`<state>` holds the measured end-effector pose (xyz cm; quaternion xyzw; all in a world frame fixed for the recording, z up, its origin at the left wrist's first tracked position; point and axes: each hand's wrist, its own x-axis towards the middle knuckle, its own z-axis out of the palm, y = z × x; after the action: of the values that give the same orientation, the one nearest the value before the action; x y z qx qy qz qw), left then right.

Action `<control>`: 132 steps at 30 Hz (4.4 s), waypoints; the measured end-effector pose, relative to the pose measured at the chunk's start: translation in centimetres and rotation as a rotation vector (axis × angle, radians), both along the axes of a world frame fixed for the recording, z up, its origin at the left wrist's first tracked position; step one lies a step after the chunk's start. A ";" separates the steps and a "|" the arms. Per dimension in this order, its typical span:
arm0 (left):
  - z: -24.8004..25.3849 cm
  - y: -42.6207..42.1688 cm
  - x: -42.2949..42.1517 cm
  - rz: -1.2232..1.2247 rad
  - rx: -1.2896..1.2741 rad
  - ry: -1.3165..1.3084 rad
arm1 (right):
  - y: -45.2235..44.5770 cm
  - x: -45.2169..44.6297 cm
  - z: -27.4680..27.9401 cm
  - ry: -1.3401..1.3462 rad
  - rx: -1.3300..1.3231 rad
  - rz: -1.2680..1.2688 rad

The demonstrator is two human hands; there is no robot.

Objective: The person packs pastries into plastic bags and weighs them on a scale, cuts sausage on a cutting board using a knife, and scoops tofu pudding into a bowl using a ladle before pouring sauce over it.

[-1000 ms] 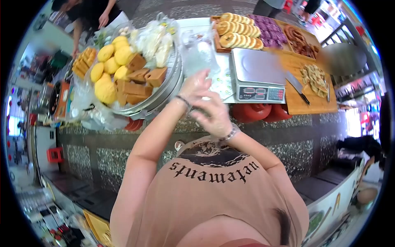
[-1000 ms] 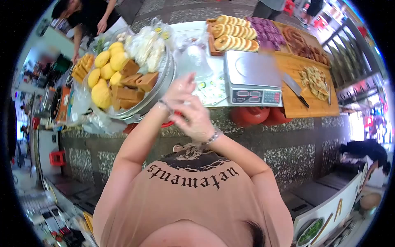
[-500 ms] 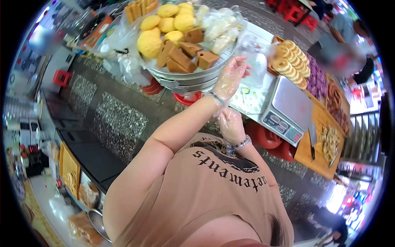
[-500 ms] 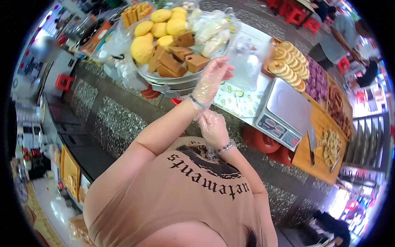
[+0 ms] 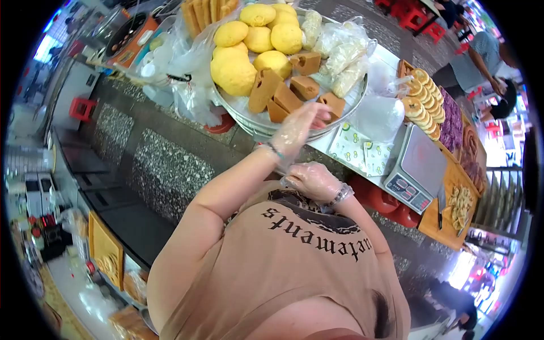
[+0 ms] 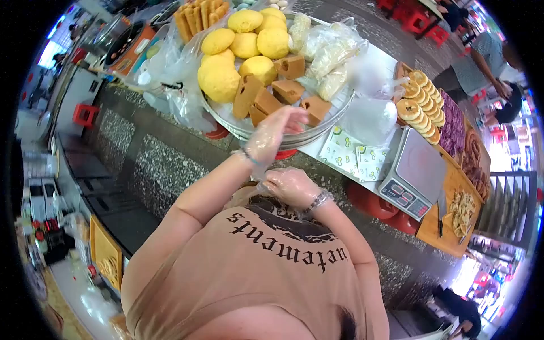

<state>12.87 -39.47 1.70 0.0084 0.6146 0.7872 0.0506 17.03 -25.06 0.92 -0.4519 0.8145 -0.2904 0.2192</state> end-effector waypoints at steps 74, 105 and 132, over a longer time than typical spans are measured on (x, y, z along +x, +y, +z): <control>-4.2 -10.3 -5.1 0.006 -1.121 0.491 | -6.3 -12.2 -2.8 0.023 0.054 -0.546; -4.8 -11.2 -4.8 0.060 -0.847 0.301 | -4.7 -9.5 -4.3 0.120 -0.185 -0.750; -5.2 -11.5 -3.9 -0.048 -0.869 0.453 | -7.7 -9.1 -6.9 0.116 -0.335 -0.710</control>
<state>9.00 -50.94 -3.50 0.1716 0.8815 0.4347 -0.0675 7.89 -32.79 -5.99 -0.1874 0.8724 -0.4510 -0.0179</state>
